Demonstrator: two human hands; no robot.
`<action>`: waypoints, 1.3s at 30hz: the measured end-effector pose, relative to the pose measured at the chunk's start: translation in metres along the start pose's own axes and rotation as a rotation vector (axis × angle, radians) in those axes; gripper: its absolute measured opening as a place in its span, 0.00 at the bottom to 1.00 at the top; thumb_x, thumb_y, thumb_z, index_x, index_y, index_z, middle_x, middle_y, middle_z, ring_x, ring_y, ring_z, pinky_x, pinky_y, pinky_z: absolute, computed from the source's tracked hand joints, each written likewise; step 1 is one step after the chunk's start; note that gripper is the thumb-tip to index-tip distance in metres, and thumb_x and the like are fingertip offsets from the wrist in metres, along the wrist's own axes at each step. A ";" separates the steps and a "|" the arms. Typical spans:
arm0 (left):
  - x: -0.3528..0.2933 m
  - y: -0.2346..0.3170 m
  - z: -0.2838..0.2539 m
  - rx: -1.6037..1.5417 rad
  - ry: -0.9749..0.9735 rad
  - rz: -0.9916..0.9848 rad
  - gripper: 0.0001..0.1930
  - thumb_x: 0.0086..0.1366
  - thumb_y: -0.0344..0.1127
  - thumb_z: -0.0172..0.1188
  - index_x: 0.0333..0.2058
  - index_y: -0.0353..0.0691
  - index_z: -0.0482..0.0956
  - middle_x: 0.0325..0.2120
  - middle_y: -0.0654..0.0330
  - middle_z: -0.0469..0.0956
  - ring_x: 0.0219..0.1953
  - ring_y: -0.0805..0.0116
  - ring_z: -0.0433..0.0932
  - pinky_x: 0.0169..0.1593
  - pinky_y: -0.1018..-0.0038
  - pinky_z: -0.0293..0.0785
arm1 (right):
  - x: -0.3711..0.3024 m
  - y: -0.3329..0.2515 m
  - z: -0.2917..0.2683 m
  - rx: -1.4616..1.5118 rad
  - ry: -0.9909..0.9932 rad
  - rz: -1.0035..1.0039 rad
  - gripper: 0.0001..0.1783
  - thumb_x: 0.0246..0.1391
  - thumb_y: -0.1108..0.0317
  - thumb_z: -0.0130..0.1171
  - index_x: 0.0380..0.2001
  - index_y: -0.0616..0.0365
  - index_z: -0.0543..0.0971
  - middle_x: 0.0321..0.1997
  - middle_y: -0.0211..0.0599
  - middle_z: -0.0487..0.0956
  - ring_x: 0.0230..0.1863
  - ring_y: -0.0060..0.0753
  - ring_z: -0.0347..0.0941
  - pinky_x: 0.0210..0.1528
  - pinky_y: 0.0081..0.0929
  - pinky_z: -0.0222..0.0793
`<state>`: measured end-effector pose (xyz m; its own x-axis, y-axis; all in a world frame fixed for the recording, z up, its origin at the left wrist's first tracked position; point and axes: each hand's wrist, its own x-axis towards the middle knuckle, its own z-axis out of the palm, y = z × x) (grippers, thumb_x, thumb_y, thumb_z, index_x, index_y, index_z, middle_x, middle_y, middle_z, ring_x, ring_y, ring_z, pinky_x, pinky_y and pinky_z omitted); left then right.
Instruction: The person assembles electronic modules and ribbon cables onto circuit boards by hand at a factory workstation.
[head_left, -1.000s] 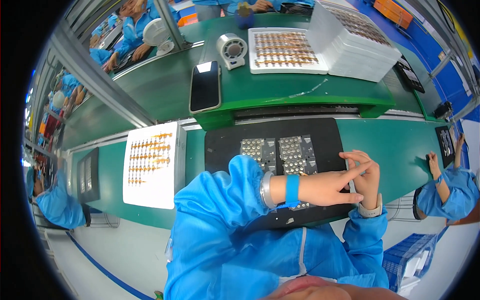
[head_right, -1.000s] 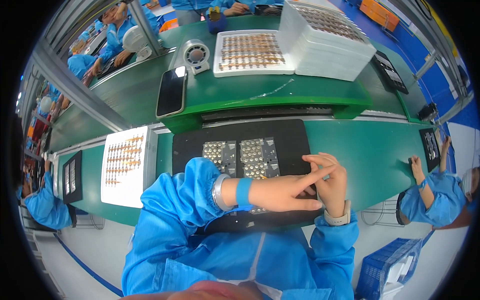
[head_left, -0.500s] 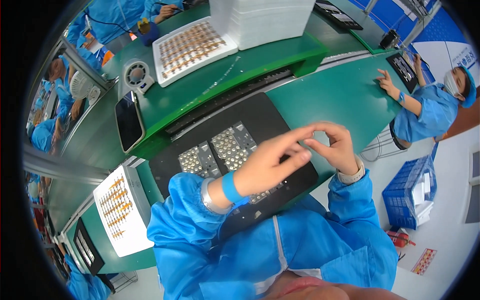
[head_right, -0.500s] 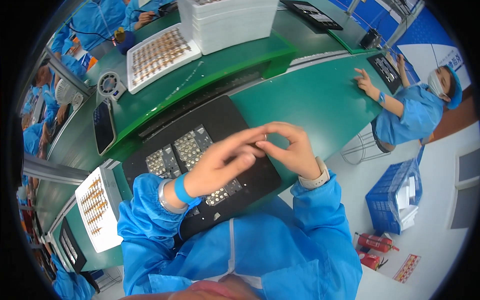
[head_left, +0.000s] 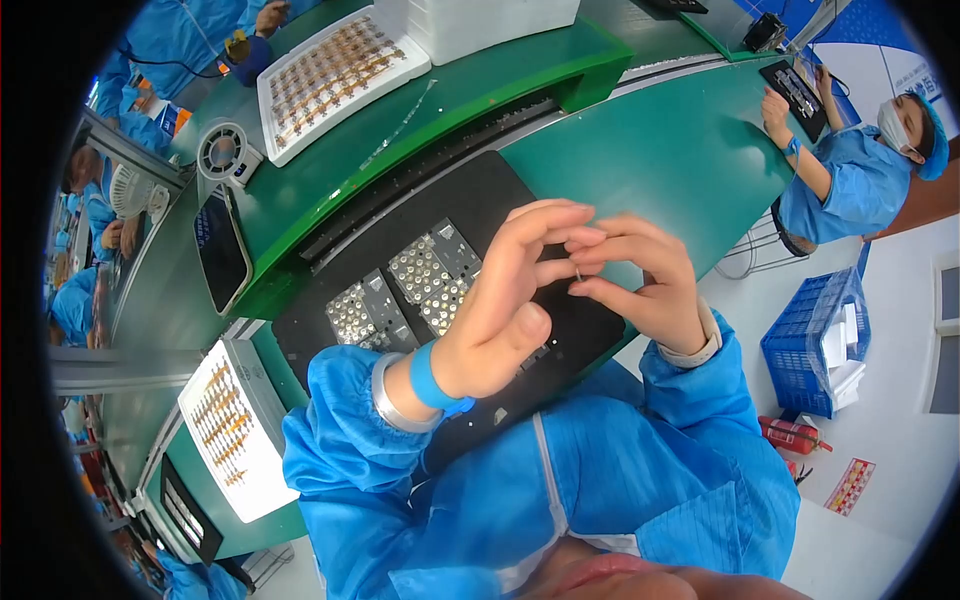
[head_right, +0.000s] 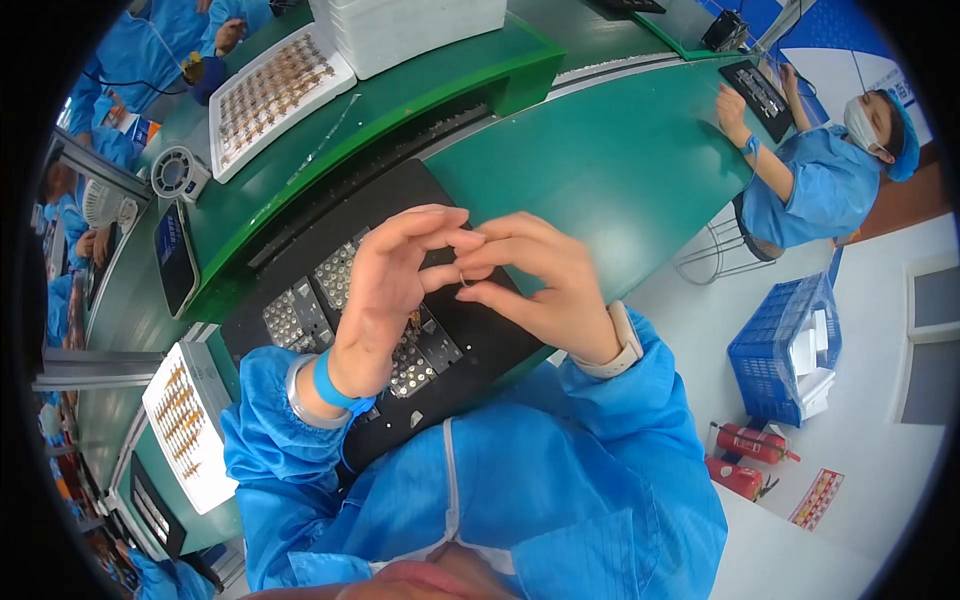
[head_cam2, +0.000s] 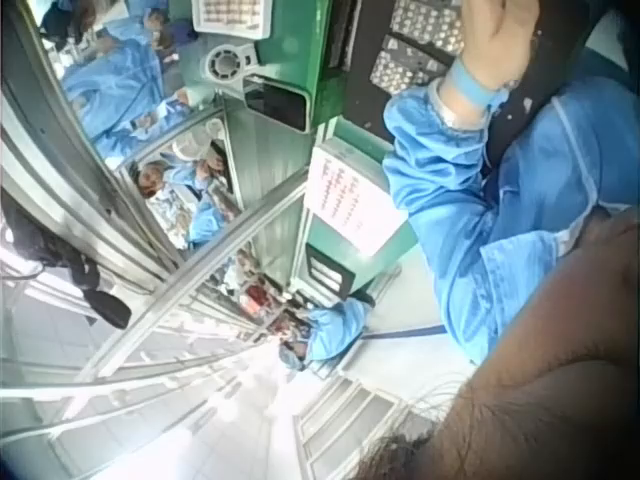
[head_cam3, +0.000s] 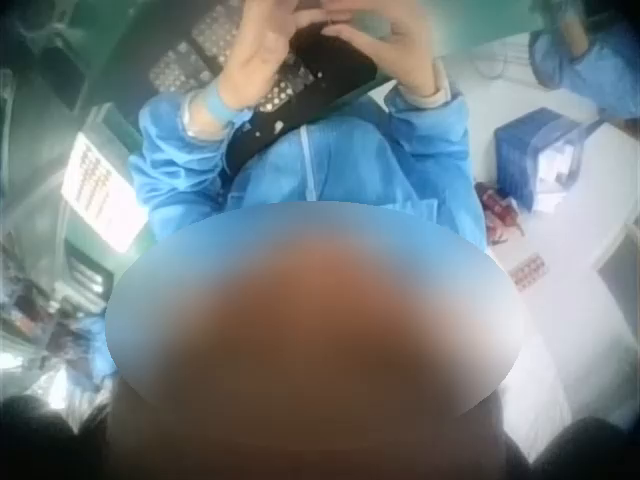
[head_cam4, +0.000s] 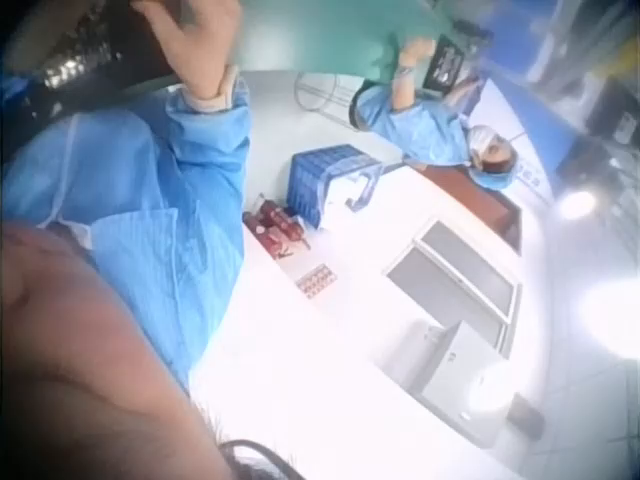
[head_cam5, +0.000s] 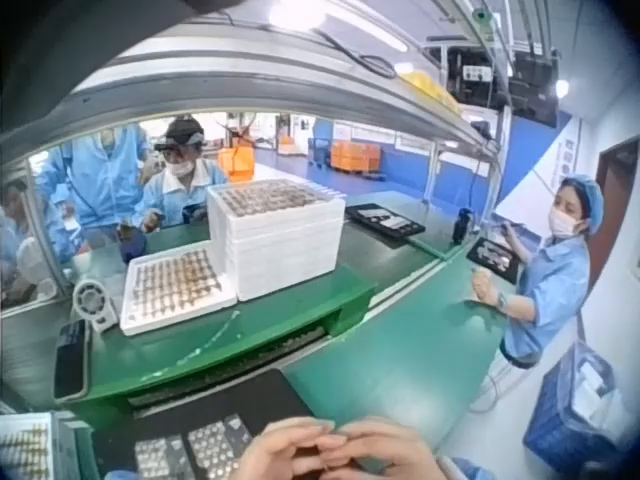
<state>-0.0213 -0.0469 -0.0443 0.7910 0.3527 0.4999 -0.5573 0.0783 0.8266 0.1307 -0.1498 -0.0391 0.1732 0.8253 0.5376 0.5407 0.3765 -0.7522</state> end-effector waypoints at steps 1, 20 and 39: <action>0.000 0.001 0.000 -0.001 -0.001 -0.004 0.37 0.65 0.57 0.47 0.59 0.31 0.52 0.55 0.50 0.54 0.58 0.56 0.61 0.58 0.58 0.63 | 0.000 0.000 0.003 0.001 0.002 0.003 0.17 0.36 0.80 0.68 0.34 0.60 0.78 0.33 0.35 0.79 0.35 0.33 0.75 0.38 0.26 0.70; -0.001 0.002 -0.003 -0.084 -0.148 -0.002 0.46 0.61 0.67 0.45 0.62 0.29 0.49 0.62 0.42 0.45 0.61 0.51 0.59 0.60 0.57 0.59 | -0.008 -0.009 0.027 0.296 0.003 0.252 0.13 0.37 0.80 0.67 0.31 0.61 0.80 0.37 0.36 0.78 0.38 0.33 0.75 0.40 0.27 0.71; 0.004 0.004 -0.006 0.226 -0.350 0.206 0.41 0.62 0.65 0.45 0.57 0.28 0.61 0.57 0.40 0.58 0.58 0.43 0.61 0.59 0.57 0.58 | 0.001 -0.010 0.017 0.297 -0.103 0.144 0.14 0.43 0.72 0.67 0.34 0.64 0.77 0.35 0.41 0.78 0.38 0.37 0.74 0.45 0.34 0.68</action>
<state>-0.0218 -0.0400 -0.0405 0.7286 0.0007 0.6849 -0.6737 -0.1791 0.7169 0.1117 -0.1459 -0.0375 0.1380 0.9113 0.3879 0.2510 0.3467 -0.9038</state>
